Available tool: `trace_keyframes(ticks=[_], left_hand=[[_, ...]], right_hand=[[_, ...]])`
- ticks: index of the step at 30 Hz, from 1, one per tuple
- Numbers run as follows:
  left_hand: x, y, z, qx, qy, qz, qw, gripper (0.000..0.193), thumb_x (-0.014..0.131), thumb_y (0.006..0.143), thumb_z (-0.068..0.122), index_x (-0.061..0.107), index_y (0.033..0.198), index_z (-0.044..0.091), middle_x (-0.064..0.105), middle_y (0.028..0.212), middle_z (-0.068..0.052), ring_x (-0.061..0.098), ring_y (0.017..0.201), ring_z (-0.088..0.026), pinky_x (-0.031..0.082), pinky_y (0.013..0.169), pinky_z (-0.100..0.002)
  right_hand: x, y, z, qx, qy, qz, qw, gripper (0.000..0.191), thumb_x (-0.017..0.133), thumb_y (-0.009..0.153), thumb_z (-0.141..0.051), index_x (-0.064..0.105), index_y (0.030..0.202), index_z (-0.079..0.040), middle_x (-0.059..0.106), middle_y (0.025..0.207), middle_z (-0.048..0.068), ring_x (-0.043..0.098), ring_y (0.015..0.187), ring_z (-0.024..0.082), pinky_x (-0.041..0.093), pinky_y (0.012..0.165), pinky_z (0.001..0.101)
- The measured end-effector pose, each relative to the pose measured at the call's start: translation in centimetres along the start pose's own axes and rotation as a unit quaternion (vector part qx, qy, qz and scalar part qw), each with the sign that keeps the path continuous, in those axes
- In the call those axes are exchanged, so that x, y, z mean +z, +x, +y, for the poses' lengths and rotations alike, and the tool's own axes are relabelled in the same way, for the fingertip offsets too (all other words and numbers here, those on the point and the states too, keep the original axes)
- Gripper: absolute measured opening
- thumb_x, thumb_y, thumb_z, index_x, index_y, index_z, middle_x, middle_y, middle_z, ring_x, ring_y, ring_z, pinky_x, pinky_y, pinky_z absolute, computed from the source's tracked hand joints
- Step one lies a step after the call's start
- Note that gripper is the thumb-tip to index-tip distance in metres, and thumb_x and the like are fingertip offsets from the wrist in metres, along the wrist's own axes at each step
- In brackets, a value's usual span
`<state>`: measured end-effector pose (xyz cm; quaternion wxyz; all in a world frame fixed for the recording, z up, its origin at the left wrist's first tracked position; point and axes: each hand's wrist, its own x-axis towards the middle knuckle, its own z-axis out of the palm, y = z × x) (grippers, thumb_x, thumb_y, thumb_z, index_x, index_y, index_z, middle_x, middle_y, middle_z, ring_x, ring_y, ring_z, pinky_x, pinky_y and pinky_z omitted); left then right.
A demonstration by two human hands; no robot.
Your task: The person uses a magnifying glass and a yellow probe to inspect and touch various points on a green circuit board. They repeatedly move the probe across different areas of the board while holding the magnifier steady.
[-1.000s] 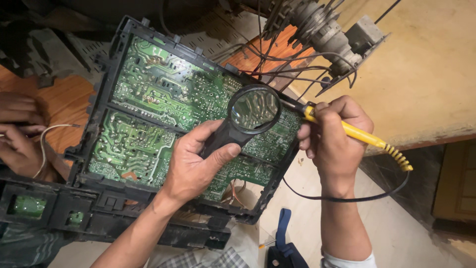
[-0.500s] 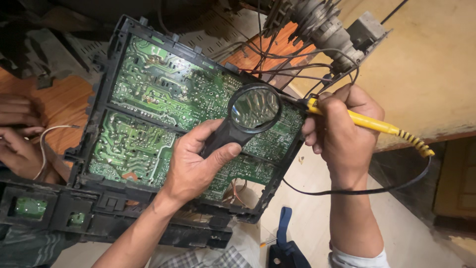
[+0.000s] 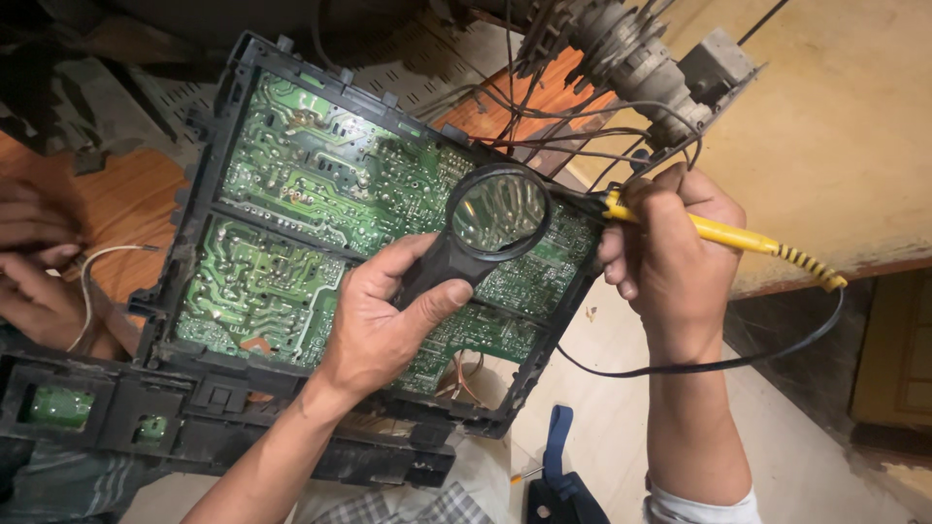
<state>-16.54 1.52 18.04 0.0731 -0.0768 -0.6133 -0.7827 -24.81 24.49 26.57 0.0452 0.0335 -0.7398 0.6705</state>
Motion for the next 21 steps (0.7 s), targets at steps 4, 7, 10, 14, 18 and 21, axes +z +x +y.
trace_keyframes(ticks=[4, 7, 10, 14, 18, 21], left_hand=[[-0.03, 0.02, -0.11, 0.000, -0.007, -0.002, 1.000, 0.036, 0.078, 0.094, 0.016, 0.070, 0.125, 0.001, 0.071, 0.107, 0.000, 0.064, 0.096, -0.008, 0.054, 0.087, -0.025], [-0.06, 0.02, -0.10, 0.006, 0.006, -0.002, 1.000, 0.036, 0.078, 0.094, 0.016, 0.070, 0.126, 0.001, 0.071, 0.107, 0.000, 0.063, 0.096, -0.008, 0.053, 0.087, -0.025], [0.05, 0.05, -0.09, 0.006, -0.001, 0.001, 1.000, 0.036, 0.077, 0.094, 0.016, 0.069, 0.126, 0.001, 0.072, 0.109, 0.000, 0.064, 0.098, -0.008, 0.054, 0.088, -0.025], [0.04, 0.06, -0.02, 0.001, 0.005, 0.001, 1.000, 0.036, 0.077, 0.094, 0.016, 0.070, 0.126, 0.001, 0.072, 0.108, 0.000, 0.064, 0.097, -0.008, 0.054, 0.087, -0.025], [0.05, 0.03, -0.03, 0.001, 0.000, -0.001, 1.000, 0.036, 0.077, 0.094, 0.016, 0.069, 0.126, 0.000, 0.071, 0.107, -0.001, 0.064, 0.097, -0.008, 0.054, 0.087, -0.025], [0.03, 0.02, -0.10, 0.005, -0.001, -0.001, 1.000, 0.037, 0.077, 0.094, 0.016, 0.069, 0.126, 0.000, 0.071, 0.108, -0.001, 0.064, 0.097, -0.008, 0.054, 0.087, -0.026]], right_hand=[[0.06, 0.02, -0.22, 0.017, -0.004, 0.012, 1.000, 0.020, 0.047, 0.101, -0.015, 0.056, 0.088, -0.003, 0.058, 0.060, 0.008, 0.048, 0.038, 0.010, 0.034, 0.031, 0.0226], [0.15, 0.02, -0.34, 0.015, 0.014, 0.003, 1.000, 0.020, 0.047, 0.101, -0.015, 0.057, 0.089, -0.003, 0.058, 0.060, 0.009, 0.048, 0.038, 0.010, 0.035, 0.032, 0.0225], [0.23, 0.13, -0.45, 0.024, 0.006, 0.012, 1.000, 0.020, 0.048, 0.100, -0.014, 0.059, 0.091, -0.001, 0.058, 0.059, 0.008, 0.048, 0.037, 0.011, 0.035, 0.031, 0.0228], [0.28, 0.16, -0.60, 0.025, 0.005, 0.010, 1.000, 0.020, 0.047, 0.100, -0.014, 0.060, 0.092, 0.000, 0.059, 0.059, 0.008, 0.048, 0.037, 0.011, 0.036, 0.032, 0.0227], [0.32, 0.08, -0.68, 0.017, 0.002, 0.004, 1.000, 0.020, 0.047, 0.100, -0.013, 0.060, 0.092, 0.000, 0.059, 0.059, 0.008, 0.049, 0.038, 0.011, 0.036, 0.032, 0.0229], [0.34, 0.02, -0.67, 0.020, -0.001, 0.008, 1.000, 0.019, 0.046, 0.099, -0.012, 0.059, 0.091, -0.001, 0.059, 0.059, 0.008, 0.049, 0.038, 0.010, 0.036, 0.031, 0.0227]])
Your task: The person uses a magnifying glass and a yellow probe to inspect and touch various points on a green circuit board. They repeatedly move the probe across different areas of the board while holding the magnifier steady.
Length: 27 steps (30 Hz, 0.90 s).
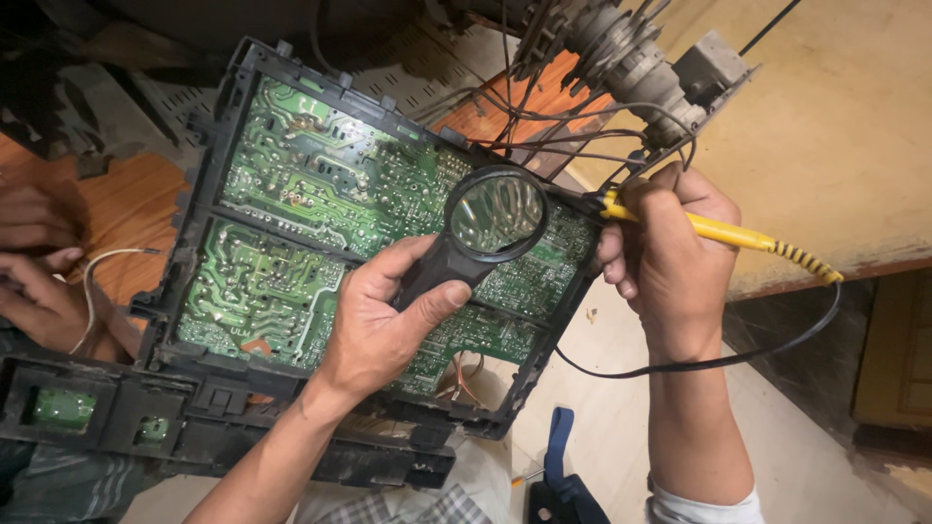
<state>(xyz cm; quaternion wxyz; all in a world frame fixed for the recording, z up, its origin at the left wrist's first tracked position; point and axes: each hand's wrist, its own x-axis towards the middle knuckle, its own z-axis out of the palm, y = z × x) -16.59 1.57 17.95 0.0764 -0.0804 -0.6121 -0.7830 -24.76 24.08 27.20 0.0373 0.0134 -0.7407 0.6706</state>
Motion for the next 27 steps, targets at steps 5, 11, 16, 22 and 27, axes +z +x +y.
trace_keyframes(ticks=[5, 11, 16, 22, 27], left_hand=[[0.0, 0.0, -0.1, 0.002, 0.004, 0.001, 1.000, 0.036, 0.077, 0.094, 0.016, 0.069, 0.126, 0.000, 0.071, 0.107, 0.000, 0.064, 0.096, -0.008, 0.053, 0.087, -0.025], [0.0, 0.0, -0.1, -0.002, -0.004, 0.001, 1.000, 0.037, 0.077, 0.094, 0.016, 0.069, 0.126, 0.000, 0.071, 0.106, 0.000, 0.063, 0.096, -0.007, 0.053, 0.086, -0.025], [0.0, 0.0, -0.2, -0.001, 0.002, 0.002, 1.000, 0.036, 0.077, 0.094, 0.015, 0.069, 0.126, 0.000, 0.072, 0.107, 0.000, 0.064, 0.097, -0.007, 0.054, 0.087, -0.025], [0.0, 0.0, -0.2, 0.006, 0.002, -0.001, 1.000, 0.035, 0.077, 0.095, 0.015, 0.069, 0.126, 0.000, 0.071, 0.108, 0.000, 0.063, 0.097, -0.007, 0.053, 0.088, -0.025], [0.0, 0.0, -0.3, 0.002, 0.005, 0.003, 1.000, 0.035, 0.077, 0.094, 0.014, 0.069, 0.126, 0.000, 0.072, 0.107, 0.000, 0.064, 0.096, -0.007, 0.054, 0.087, -0.025]], right_hand=[[0.1, 0.0, 0.2, -0.014, 0.003, 0.001, 1.000, 0.017, 0.046, 0.099, -0.011, 0.058, 0.089, -0.003, 0.059, 0.060, 0.008, 0.050, 0.039, 0.010, 0.036, 0.032, 0.0228], [-0.1, -0.1, 0.7, -0.024, 0.009, 0.000, 1.000, 0.018, 0.046, 0.100, -0.011, 0.056, 0.087, -0.004, 0.059, 0.061, 0.009, 0.050, 0.040, 0.011, 0.036, 0.032, 0.0227], [-0.3, -0.3, 1.7, -0.041, 0.037, -0.005, 0.998, 0.020, 0.046, 0.102, -0.011, 0.054, 0.085, -0.003, 0.059, 0.061, 0.010, 0.051, 0.040, 0.012, 0.038, 0.033, 0.0234], [-0.3, -0.4, 2.1, -0.054, 0.048, -0.013, 0.997, 0.020, 0.045, 0.102, -0.010, 0.053, 0.085, -0.004, 0.059, 0.062, 0.010, 0.049, 0.040, 0.012, 0.037, 0.034, 0.0234], [-0.3, -0.4, 2.0, -0.047, 0.050, -0.012, 0.998, 0.020, 0.046, 0.102, -0.010, 0.053, 0.085, -0.004, 0.060, 0.062, 0.010, 0.050, 0.041, 0.012, 0.037, 0.034, 0.0233]])
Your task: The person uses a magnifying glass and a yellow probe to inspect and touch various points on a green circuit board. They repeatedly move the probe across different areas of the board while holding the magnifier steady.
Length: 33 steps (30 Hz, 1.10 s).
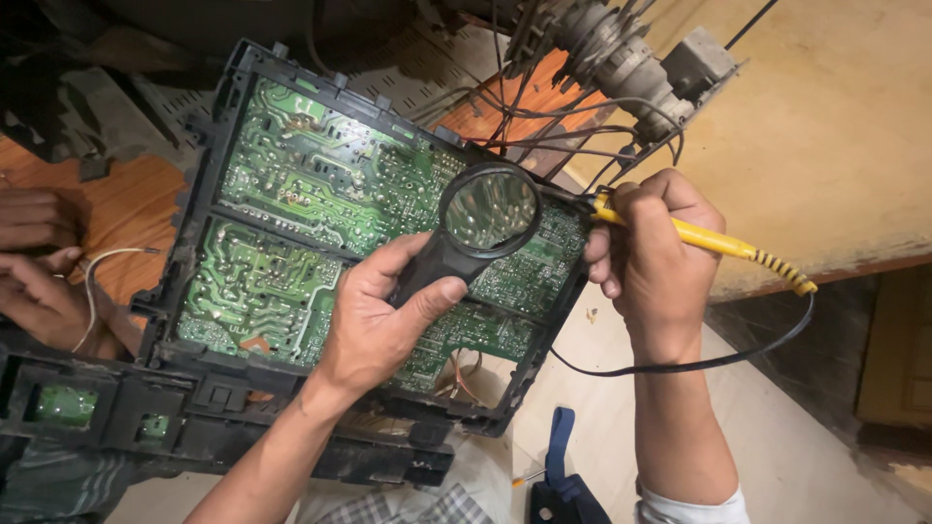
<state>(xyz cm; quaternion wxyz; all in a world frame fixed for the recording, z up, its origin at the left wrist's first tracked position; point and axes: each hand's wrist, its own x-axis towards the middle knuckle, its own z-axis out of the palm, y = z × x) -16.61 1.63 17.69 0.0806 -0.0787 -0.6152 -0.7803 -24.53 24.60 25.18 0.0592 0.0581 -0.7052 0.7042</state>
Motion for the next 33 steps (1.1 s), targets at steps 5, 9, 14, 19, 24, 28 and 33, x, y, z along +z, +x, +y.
trace_keyframes(ticks=[5, 9, 14, 19, 24, 28, 33], left_hand=[[0.0, 0.0, -0.1, 0.003, -0.007, -0.002, 1.000, 0.035, 0.077, 0.095, 0.014, 0.069, 0.126, 0.000, 0.072, 0.108, -0.001, 0.064, 0.097, -0.007, 0.054, 0.088, -0.025], [0.0, 0.0, 0.0, 0.001, -0.003, -0.002, 1.000, 0.036, 0.077, 0.094, 0.014, 0.069, 0.126, 0.000, 0.072, 0.108, 0.000, 0.064, 0.097, -0.007, 0.054, 0.088, -0.025], [0.0, 0.0, -0.1, 0.002, -0.008, -0.003, 1.000, 0.036, 0.077, 0.094, 0.014, 0.069, 0.126, 0.000, 0.072, 0.108, 0.000, 0.064, 0.097, -0.007, 0.053, 0.088, -0.025], [-0.1, -0.1, -0.1, -0.004, 0.008, 0.001, 1.000, 0.035, 0.078, 0.094, 0.014, 0.070, 0.125, 0.000, 0.072, 0.106, 0.000, 0.063, 0.096, -0.007, 0.053, 0.087, -0.024], [-0.1, -0.1, -0.1, -0.001, -0.008, -0.002, 1.000, 0.035, 0.077, 0.095, 0.014, 0.069, 0.126, 0.000, 0.071, 0.109, 0.000, 0.063, 0.098, -0.007, 0.053, 0.088, -0.024], [0.0, -0.2, -0.2, -0.002, 0.003, 0.003, 1.000, 0.037, 0.078, 0.094, 0.014, 0.068, 0.126, 0.000, 0.071, 0.109, 0.000, 0.063, 0.098, -0.007, 0.053, 0.088, -0.024], [-0.1, -0.2, -0.1, -0.005, -0.006, -0.002, 1.000, 0.036, 0.077, 0.095, 0.013, 0.068, 0.127, -0.001, 0.071, 0.111, 0.000, 0.063, 0.100, -0.007, 0.053, 0.090, -0.024]], right_hand=[[0.0, -0.3, 0.2, -0.004, 0.014, 0.011, 1.000, 0.022, 0.047, 0.103, -0.010, 0.050, 0.082, -0.005, 0.059, 0.063, 0.010, 0.051, 0.041, 0.012, 0.037, 0.034, 0.0233], [0.2, -0.4, 0.4, -0.006, 0.020, 0.009, 1.000, 0.022, 0.047, 0.103, -0.011, 0.051, 0.082, -0.005, 0.059, 0.062, 0.010, 0.050, 0.041, 0.012, 0.037, 0.034, 0.0233], [0.3, -0.3, 0.1, -0.009, 0.014, 0.002, 1.000, 0.021, 0.047, 0.103, -0.011, 0.052, 0.083, -0.005, 0.059, 0.062, 0.011, 0.050, 0.040, 0.012, 0.037, 0.034, 0.0234], [-0.6, -0.7, 0.4, -0.003, 0.018, 0.021, 1.000, 0.021, 0.049, 0.104, -0.011, 0.050, 0.084, -0.005, 0.059, 0.063, 0.011, 0.048, 0.039, 0.013, 0.035, 0.033, 0.0238], [-2.3, -3.8, 2.7, -0.020, 0.144, 0.098, 0.985, 0.012, 0.049, 0.104, -0.015, 0.052, 0.096, -0.007, 0.057, 0.060, 0.011, 0.042, 0.035, 0.013, 0.034, 0.032, 0.0238], [-1.3, -6.0, 6.8, 0.029, 0.234, 0.153, 0.960, 0.013, 0.053, 0.104, -0.020, 0.055, 0.099, -0.008, 0.058, 0.060, 0.011, 0.044, 0.037, 0.014, 0.037, 0.036, 0.0241], [0.9, -7.9, 8.9, 0.077, 0.279, 0.184, 0.939, 0.016, 0.055, 0.103, -0.021, 0.053, 0.093, -0.009, 0.061, 0.062, 0.012, 0.051, 0.042, 0.016, 0.038, 0.037, 0.0227]])
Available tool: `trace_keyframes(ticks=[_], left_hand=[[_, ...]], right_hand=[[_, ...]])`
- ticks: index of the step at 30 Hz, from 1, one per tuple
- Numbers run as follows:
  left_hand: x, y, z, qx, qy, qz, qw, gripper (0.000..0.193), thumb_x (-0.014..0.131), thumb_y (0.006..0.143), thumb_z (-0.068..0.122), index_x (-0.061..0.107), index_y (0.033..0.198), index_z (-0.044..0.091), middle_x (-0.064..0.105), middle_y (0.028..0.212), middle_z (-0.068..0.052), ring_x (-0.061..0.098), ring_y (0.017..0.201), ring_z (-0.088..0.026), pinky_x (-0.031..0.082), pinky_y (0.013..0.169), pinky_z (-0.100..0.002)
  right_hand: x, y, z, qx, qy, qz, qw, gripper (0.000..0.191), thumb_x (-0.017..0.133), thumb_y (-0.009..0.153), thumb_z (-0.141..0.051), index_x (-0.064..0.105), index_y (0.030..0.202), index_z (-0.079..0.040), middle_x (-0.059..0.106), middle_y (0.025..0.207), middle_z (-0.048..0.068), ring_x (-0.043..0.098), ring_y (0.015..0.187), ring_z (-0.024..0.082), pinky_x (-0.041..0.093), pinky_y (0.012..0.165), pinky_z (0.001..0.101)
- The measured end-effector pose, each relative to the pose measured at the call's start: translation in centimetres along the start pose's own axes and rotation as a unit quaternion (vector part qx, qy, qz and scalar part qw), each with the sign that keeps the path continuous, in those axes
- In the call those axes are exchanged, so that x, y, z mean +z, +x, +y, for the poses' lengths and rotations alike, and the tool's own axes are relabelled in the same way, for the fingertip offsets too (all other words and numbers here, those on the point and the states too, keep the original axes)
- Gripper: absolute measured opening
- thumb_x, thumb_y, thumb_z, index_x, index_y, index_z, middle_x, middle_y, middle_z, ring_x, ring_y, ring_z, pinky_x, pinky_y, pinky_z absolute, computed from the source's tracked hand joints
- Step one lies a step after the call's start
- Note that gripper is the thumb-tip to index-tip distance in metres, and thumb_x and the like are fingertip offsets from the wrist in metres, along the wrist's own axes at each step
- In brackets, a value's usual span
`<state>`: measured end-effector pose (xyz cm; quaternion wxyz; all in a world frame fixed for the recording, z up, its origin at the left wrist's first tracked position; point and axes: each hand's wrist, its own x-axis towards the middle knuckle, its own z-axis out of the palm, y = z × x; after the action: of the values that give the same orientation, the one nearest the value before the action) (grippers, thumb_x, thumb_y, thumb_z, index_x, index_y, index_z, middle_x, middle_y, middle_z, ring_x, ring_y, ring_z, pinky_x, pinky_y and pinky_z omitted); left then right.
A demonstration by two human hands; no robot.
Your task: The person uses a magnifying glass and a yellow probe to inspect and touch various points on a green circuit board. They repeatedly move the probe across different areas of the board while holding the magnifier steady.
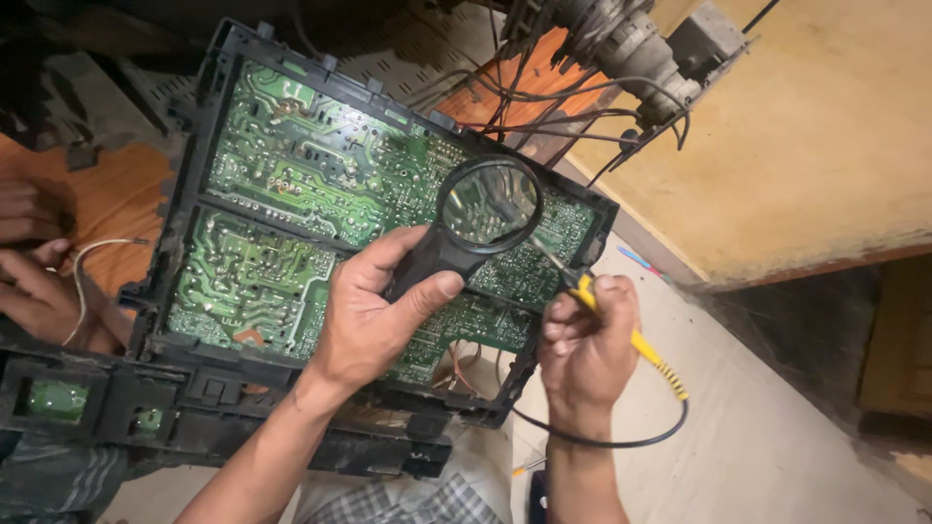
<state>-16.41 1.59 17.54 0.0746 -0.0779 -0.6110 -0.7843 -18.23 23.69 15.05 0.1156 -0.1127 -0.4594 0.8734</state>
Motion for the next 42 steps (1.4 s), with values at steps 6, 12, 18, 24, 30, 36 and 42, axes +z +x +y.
trace_keyframes(ticks=[6, 12, 18, 24, 30, 36, 42], left_hand=[[-0.1, -0.1, -0.3, -0.005, -0.005, 0.003, 1.000, 0.034, 0.076, 0.096, 0.011, 0.068, 0.126, -0.002, 0.071, 0.111, -0.001, 0.063, 0.100, -0.007, 0.053, 0.089, -0.025], [-0.7, -0.3, -0.2, -0.014, -0.020, 0.007, 1.000, 0.040, 0.073, 0.095, 0.008, 0.064, 0.132, -0.003, 0.072, 0.117, -0.003, 0.065, 0.103, -0.009, 0.053, 0.094, -0.025], [-1.0, -0.6, -0.3, 0.006, -0.026, 0.010, 1.000, 0.042, 0.073, 0.099, 0.009, 0.062, 0.137, -0.005, 0.072, 0.121, -0.005, 0.065, 0.108, -0.010, 0.051, 0.099, -0.026], [-2.0, -2.3, 0.2, 0.018, -0.027, 0.042, 0.999, 0.041, 0.073, 0.102, 0.012, 0.063, 0.139, -0.005, 0.071, 0.120, -0.006, 0.064, 0.109, -0.011, 0.051, 0.099, -0.026], [-3.9, -4.6, 1.5, 0.050, -0.071, 0.099, 0.991, 0.033, 0.072, 0.105, 0.012, 0.062, 0.131, -0.007, 0.072, 0.117, -0.014, 0.072, 0.106, -0.020, 0.058, 0.104, -0.036], [-5.7, -6.3, 1.8, 0.055, -0.075, 0.143, 0.985, 0.024, 0.067, 0.112, 0.014, 0.060, 0.125, -0.006, 0.071, 0.110, -0.016, 0.071, 0.098, -0.023, 0.055, 0.095, -0.036], [-7.6, -7.3, 1.0, -0.017, 0.126, 0.165, 0.978, 0.037, 0.057, 0.109, 0.024, 0.056, 0.131, -0.006, 0.068, 0.112, -0.019, 0.067, 0.097, -0.026, 0.053, 0.097, -0.040]], right_hand=[[1.6, -0.8, 1.1, -0.008, -0.001, -0.002, 1.000, 0.020, 0.055, 0.103, -0.021, 0.049, 0.089, -0.008, 0.061, 0.065, 0.014, 0.054, 0.045, 0.018, 0.039, 0.039, 0.0235], [-0.8, -0.4, -0.3, -0.039, 0.103, -0.021, 0.994, 0.017, 0.055, 0.100, -0.026, 0.051, 0.089, -0.013, 0.057, 0.058, 0.009, 0.047, 0.040, 0.015, 0.040, 0.038, 0.0246], [-6.2, 2.4, -2.9, -0.068, 0.183, 0.016, 0.981, 0.020, 0.056, 0.105, -0.026, 0.055, 0.090, -0.013, 0.057, 0.066, 0.008, 0.047, 0.050, 0.015, 0.039, 0.044, 0.0247], [-9.1, 0.8, -2.3, -0.047, 0.201, -0.048, 0.977, 0.017, 0.057, 0.109, -0.027, 0.060, 0.101, -0.012, 0.062, 0.079, 0.011, 0.050, 0.060, 0.016, 0.042, 0.054, 0.0234], [-10.5, -0.2, -1.0, -0.053, 0.193, -0.110, 0.974, 0.016, 0.059, 0.107, -0.025, 0.062, 0.105, -0.010, 0.066, 0.089, 0.013, 0.053, 0.071, 0.017, 0.044, 0.062, 0.0227], [-13.3, 5.9, 1.0, -0.022, 0.263, -0.073, 0.962, 0.014, 0.069, 0.107, -0.019, 0.066, 0.103, -0.006, 0.064, 0.087, 0.005, 0.056, 0.078, 0.015, 0.046, 0.067, 0.0242], [-12.9, 17.5, 5.6, 0.016, 0.225, -0.047, 0.973, 0.020, 0.070, 0.097, -0.022, 0.070, 0.107, -0.005, 0.074, 0.091, 0.014, 0.069, 0.080, 0.021, 0.058, 0.071, 0.0255]])
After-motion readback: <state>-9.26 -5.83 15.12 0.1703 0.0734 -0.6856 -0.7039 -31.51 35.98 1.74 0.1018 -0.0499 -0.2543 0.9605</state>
